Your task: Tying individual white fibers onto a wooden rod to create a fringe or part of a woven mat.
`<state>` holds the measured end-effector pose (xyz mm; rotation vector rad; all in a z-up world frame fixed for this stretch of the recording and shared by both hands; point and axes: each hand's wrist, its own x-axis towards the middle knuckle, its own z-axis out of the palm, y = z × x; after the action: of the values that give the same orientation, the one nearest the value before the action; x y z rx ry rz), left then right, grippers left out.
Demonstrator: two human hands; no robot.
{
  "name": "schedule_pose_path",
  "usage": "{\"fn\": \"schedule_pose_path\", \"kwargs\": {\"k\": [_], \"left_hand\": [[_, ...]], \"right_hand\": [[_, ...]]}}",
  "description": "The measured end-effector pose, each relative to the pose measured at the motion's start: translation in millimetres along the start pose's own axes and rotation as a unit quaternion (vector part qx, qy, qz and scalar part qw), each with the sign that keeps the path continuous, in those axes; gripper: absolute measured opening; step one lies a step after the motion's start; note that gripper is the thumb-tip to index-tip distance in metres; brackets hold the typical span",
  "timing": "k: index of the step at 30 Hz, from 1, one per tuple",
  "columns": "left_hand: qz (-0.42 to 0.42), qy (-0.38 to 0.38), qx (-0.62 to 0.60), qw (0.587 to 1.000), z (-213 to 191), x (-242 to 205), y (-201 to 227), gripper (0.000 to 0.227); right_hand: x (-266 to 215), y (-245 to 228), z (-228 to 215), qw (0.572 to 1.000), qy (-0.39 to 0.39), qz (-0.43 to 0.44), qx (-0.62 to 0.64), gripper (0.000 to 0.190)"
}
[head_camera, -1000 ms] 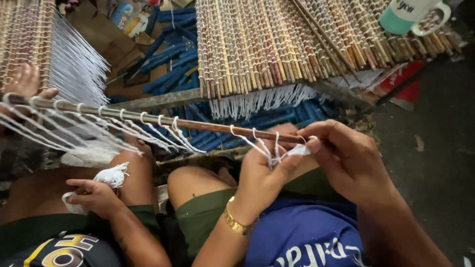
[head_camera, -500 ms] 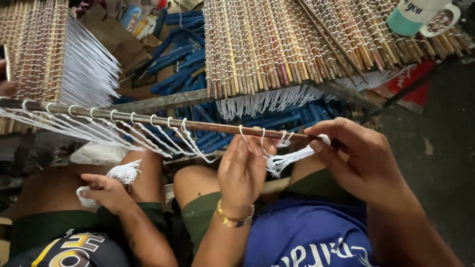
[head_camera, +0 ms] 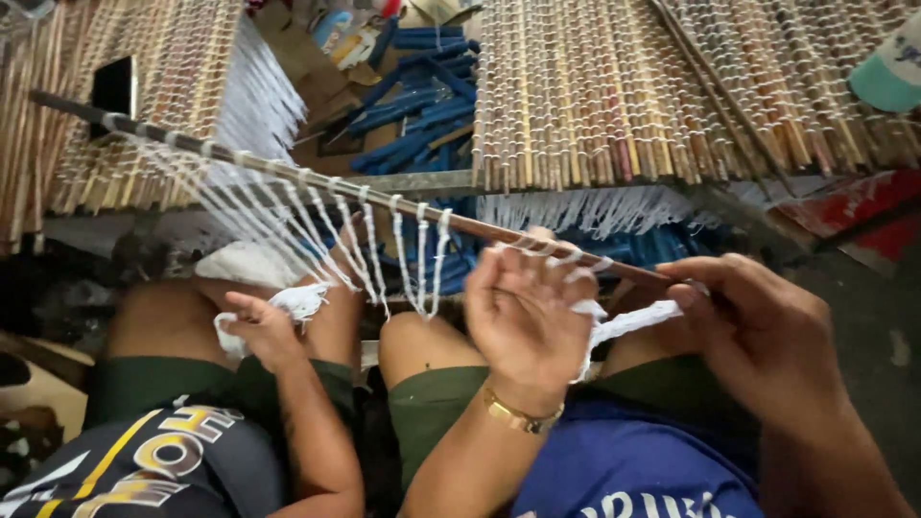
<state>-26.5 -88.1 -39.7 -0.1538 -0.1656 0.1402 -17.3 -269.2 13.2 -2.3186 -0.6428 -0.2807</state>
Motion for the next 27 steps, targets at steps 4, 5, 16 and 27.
{"fn": "schedule_pose_path", "kwargs": {"k": [4, 5, 16, 27], "left_hand": [[0.090, 0.043, 0.014, 0.995, -3, 4, 16, 0.031], [0.092, 0.043, 0.013, 0.995, 2, 2, 11, 0.031], [-0.013, -0.066, 0.168, 0.984, -60, 20, 42, 0.046], [0.003, 0.447, 0.243, 0.861, -197, -44, 35, 0.026]], "right_hand": [[-3, 9, -1, 0.999, 0.014, 0.021, -0.034, 0.015], [-2, 7, -1, 0.999, 0.013, 0.020, -0.034, 0.015], [10, 15, -35, 0.998, 0.030, 0.040, 0.029, 0.020], [13, 6, -41, 0.997, 0.067, 0.022, 0.039, 0.023]]}}
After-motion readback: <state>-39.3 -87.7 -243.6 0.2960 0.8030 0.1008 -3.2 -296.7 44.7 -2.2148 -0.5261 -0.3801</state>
